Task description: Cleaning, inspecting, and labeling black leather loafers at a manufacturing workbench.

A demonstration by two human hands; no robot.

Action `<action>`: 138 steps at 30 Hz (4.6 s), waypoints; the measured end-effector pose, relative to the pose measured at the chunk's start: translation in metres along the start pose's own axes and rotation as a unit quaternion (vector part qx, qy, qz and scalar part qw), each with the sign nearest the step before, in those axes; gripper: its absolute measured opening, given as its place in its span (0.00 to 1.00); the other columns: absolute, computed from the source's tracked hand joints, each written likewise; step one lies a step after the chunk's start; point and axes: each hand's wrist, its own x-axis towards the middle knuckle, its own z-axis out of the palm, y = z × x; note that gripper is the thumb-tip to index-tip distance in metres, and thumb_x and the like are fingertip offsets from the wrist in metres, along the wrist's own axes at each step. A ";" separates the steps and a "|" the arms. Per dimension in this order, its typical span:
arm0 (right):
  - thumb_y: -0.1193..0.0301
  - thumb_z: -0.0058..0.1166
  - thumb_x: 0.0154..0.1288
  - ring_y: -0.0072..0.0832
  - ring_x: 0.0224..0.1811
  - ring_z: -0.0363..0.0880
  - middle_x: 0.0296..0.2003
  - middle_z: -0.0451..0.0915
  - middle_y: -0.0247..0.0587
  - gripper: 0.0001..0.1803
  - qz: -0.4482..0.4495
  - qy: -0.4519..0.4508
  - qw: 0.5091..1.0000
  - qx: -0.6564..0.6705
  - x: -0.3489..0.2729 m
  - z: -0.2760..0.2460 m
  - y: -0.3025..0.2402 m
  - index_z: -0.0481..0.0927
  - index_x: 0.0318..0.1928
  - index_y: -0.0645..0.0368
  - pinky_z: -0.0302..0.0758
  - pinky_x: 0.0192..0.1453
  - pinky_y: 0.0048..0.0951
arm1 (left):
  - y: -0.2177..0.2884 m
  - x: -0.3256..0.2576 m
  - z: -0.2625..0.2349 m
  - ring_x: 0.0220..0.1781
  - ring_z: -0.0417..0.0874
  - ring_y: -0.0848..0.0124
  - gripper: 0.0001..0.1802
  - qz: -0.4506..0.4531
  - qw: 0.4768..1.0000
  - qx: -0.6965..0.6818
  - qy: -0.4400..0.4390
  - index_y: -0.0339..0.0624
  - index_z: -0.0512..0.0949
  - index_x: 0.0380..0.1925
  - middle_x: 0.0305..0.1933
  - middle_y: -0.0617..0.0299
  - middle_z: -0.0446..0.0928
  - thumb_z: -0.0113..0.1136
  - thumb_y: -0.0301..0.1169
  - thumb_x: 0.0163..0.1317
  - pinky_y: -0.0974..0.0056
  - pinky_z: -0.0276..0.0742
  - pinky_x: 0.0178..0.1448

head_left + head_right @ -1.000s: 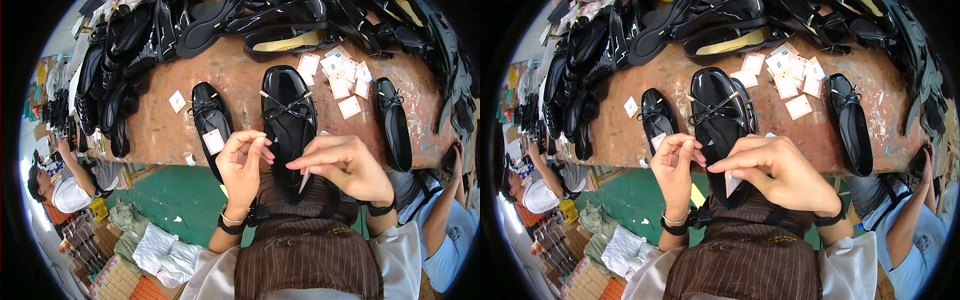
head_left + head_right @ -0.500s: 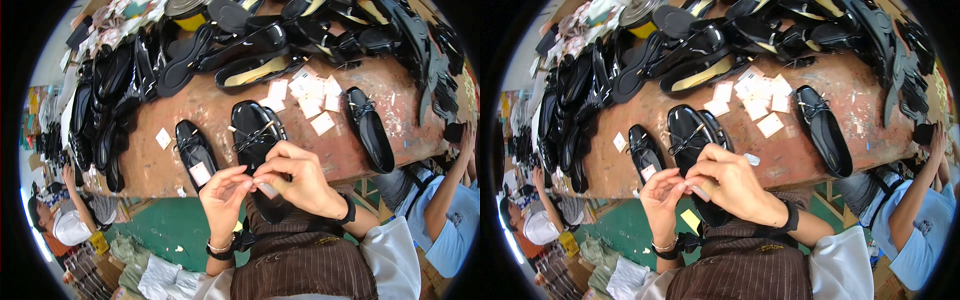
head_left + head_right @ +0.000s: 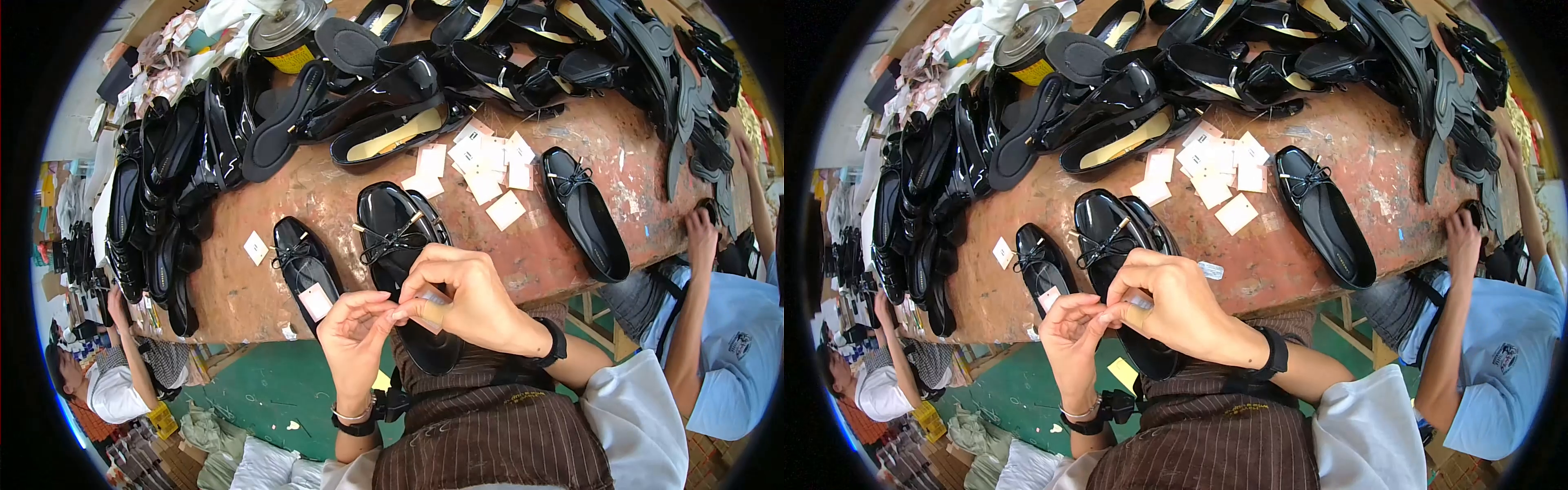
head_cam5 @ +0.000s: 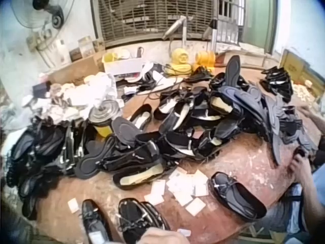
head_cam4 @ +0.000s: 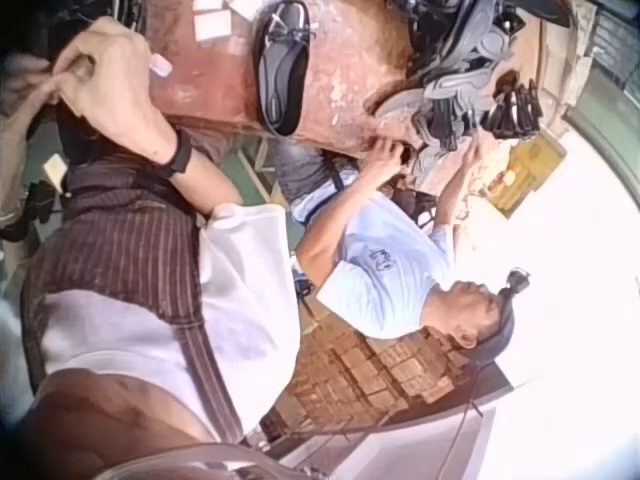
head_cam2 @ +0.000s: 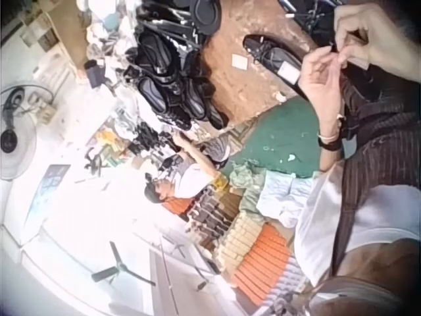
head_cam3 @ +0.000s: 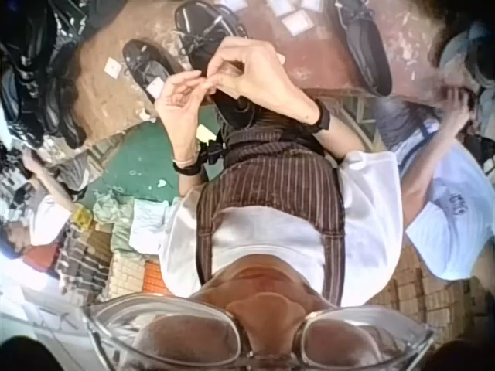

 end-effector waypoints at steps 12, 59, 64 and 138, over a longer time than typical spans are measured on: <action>0.73 0.73 0.50 0.28 0.28 0.80 0.27 0.79 0.36 0.08 0.070 -0.035 0.995 0.063 0.003 -0.004 -0.004 0.85 0.28 0.60 0.73 0.32 0.32 | -0.017 -0.001 0.001 0.34 0.84 0.70 0.11 0.024 0.996 -0.083 -0.010 0.31 0.75 0.40 0.34 0.56 0.82 0.67 0.20 0.61 0.68 0.82 0.41; 0.75 0.61 0.54 0.35 0.30 0.74 0.17 0.76 0.39 0.06 -0.020 0.066 0.937 -0.341 -0.044 0.037 0.030 0.76 0.28 0.58 0.70 0.32 0.38 | -0.026 0.011 0.010 0.29 0.75 0.81 0.21 0.042 0.949 0.311 -0.016 0.37 0.82 0.52 0.39 0.60 0.77 0.59 0.14 0.58 0.75 0.72 0.31; 0.75 0.61 0.54 0.34 0.31 0.74 0.16 0.75 0.38 0.06 -0.025 0.082 0.934 -0.347 -0.043 0.038 0.034 0.76 0.27 0.58 0.70 0.32 0.37 | -0.029 0.011 0.011 0.30 0.74 0.82 0.23 0.043 0.948 0.316 -0.014 0.37 0.82 0.54 0.35 0.61 0.77 0.58 0.14 0.57 0.75 0.73 0.31; 0.76 0.69 0.55 0.24 0.30 0.83 0.29 0.85 0.40 0.08 0.095 0.023 0.995 0.035 -0.022 0.001 0.026 0.85 0.35 0.64 0.76 0.33 0.27 | -0.028 0.005 0.022 0.40 0.82 0.75 0.13 0.058 0.998 0.034 -0.016 0.29 0.75 0.49 0.41 0.56 0.81 0.59 0.14 0.65 0.71 0.82 0.44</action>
